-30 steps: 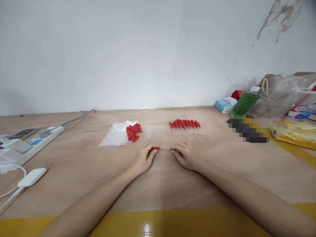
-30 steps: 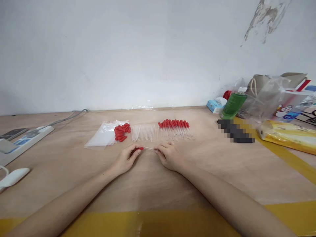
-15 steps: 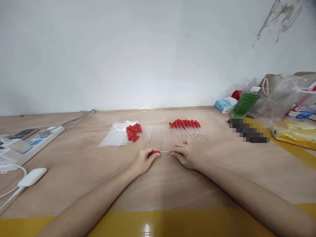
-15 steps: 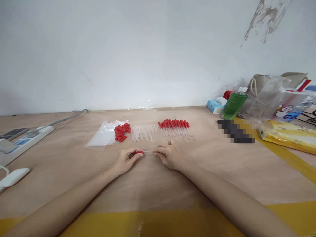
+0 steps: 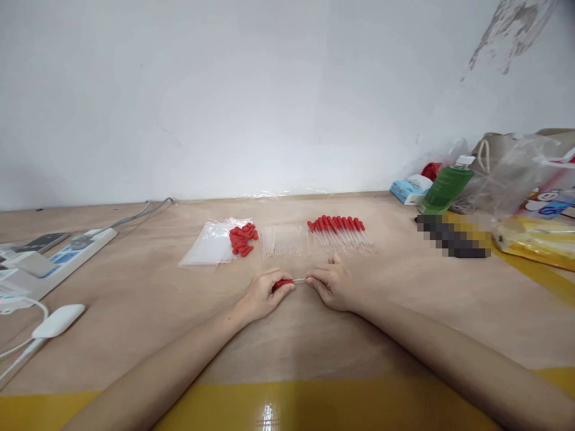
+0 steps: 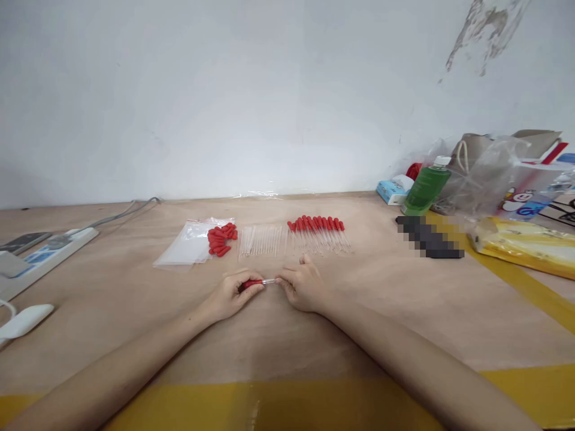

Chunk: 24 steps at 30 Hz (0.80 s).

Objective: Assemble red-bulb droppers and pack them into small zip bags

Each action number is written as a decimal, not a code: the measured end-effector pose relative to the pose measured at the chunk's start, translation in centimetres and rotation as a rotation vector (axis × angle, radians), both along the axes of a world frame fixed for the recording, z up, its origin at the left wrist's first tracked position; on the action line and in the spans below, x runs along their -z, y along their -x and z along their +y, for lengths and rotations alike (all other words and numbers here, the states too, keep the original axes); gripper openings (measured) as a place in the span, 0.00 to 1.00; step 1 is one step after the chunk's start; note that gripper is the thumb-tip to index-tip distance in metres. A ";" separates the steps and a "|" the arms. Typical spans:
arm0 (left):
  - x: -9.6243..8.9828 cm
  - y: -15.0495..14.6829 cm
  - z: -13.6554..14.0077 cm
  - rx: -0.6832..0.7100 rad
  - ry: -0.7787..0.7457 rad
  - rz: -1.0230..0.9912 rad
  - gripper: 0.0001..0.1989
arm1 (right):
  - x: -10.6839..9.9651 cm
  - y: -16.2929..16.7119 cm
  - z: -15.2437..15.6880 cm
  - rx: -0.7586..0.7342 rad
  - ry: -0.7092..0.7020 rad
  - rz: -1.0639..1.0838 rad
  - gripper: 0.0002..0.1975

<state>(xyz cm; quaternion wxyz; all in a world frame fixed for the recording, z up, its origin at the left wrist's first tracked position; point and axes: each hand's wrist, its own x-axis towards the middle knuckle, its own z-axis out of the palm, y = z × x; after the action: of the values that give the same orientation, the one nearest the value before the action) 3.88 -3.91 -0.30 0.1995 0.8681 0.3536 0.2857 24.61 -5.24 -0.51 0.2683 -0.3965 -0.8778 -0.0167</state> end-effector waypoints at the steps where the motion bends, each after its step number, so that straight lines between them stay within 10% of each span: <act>1: 0.0 0.0 0.0 0.003 -0.006 0.006 0.09 | 0.0 0.0 0.0 0.001 0.011 -0.002 0.13; 11: -0.2 0.9 1.4 -0.085 -0.059 -0.072 0.13 | -2.4 -0.9 -0.1 0.045 0.148 -0.069 0.11; 17: 0.3 1.5 1.7 -0.071 -0.089 0.023 0.13 | -2.7 -2.8 3.7 0.526 0.336 0.320 0.13; 24: 0.3 1.5 1.8 -0.065 -0.070 0.051 0.10 | -2.1 -1.4 8.2 0.853 0.282 0.155 0.16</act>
<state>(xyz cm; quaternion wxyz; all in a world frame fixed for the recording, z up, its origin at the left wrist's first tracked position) 2.43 -2.09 -0.57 0.1507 0.8696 0.3762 0.2822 26.04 2.91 1.55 0.2458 -0.7554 -0.6070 0.0237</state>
